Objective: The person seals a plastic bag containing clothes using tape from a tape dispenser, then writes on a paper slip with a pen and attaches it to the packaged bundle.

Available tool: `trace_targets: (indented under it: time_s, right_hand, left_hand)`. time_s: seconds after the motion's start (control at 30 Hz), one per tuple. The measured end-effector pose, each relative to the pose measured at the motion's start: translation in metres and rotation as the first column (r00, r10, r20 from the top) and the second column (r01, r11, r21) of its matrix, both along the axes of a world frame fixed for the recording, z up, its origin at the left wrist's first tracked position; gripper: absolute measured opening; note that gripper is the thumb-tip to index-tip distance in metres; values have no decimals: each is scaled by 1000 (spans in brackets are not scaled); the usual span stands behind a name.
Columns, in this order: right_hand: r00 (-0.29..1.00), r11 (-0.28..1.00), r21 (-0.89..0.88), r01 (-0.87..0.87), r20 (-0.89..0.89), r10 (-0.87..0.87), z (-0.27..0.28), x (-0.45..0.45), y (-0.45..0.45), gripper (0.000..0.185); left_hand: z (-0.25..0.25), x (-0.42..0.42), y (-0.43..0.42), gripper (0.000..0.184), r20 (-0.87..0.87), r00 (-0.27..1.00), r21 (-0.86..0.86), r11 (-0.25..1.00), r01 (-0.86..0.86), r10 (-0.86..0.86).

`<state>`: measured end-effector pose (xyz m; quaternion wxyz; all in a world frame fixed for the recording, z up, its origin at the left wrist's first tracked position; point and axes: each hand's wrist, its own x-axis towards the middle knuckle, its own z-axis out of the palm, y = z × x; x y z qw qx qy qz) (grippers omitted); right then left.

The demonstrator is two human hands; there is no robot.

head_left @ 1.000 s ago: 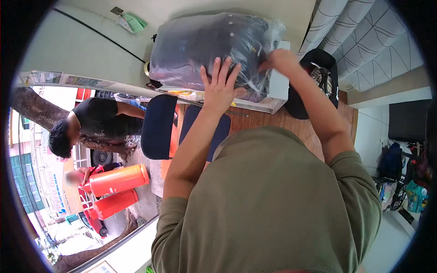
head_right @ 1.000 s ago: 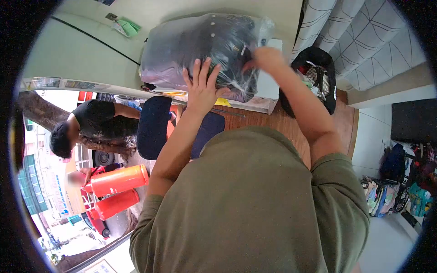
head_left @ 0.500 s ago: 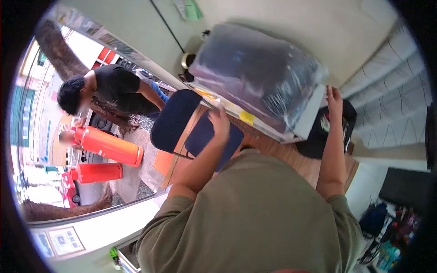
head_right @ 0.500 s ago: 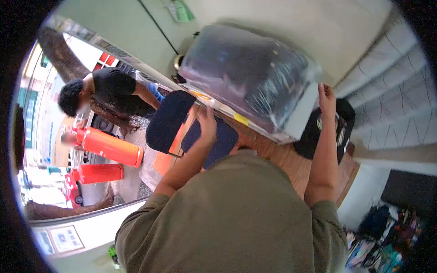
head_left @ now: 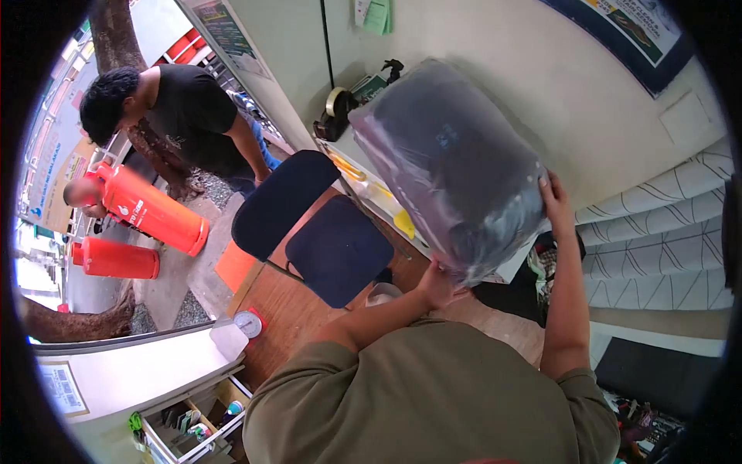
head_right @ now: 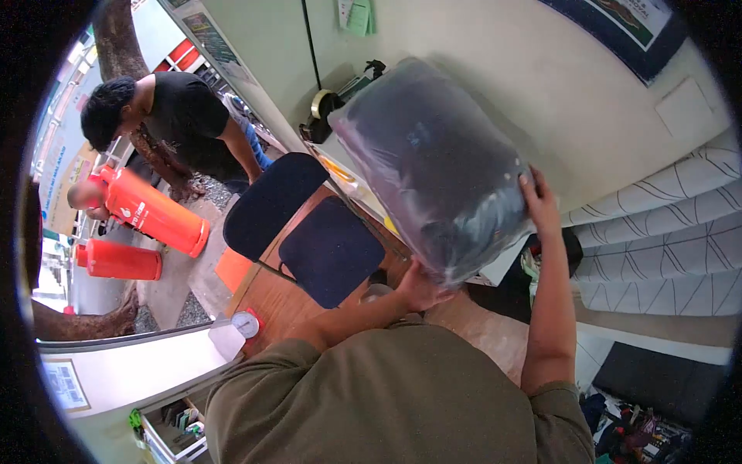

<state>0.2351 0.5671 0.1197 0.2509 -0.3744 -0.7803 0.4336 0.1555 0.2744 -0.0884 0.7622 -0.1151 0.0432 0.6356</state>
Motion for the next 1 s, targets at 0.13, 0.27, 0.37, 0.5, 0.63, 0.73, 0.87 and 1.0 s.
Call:
trace_targets:
  time_s: [0.13, 0.27, 0.37, 0.5, 0.63, 0.73, 0.87, 1.0]
  right_hand:
    - [995, 987, -131, 91, 42, -86, -5, 37, -78, 54]
    - [998, 999, 32, -14, 63, 12, -5, 53, -156, 52]
    - [966, 967, 66, -246, 94, 239, 7, 53, -214, 51]
    - [957, 944, -166, -284, 10, 290, 29, 21, -171, 36]
    - [924, 888, 330, 322, -316, -217, -5, -30, -2, 43]
    - [795, 874, -482, 60, -506, -334, -60, -44, 63, 60]
    - [862, 617, -778, -118, -389, -325, -100, -49, 33, 72]
    - [808, 581, -810, -82, -395, -436, -107, 10, -25, 72]
  left_hand:
    - [30, -4, -46, 91, 59, 973, -153, 965, -213, 224]
    - [53, -10, -103, 93, -54, 890, -60, 888, -456, 454]
    - [60, -29, -125, 95, -161, 751, -22, 758, -652, 641]
    - [51, -80, -135, 103, -408, 556, -86, 576, -813, 725]
    - [77, -151, -145, 110, -816, 386, -93, 563, -821, 429]
    - [83, -216, -138, 107, -838, 407, -64, 675, -735, 364]
    - [111, -274, -106, 96, -841, 472, -70, 811, -581, 265]
    - [114, -337, -63, 86, -844, 526, -141, 899, -414, 110]
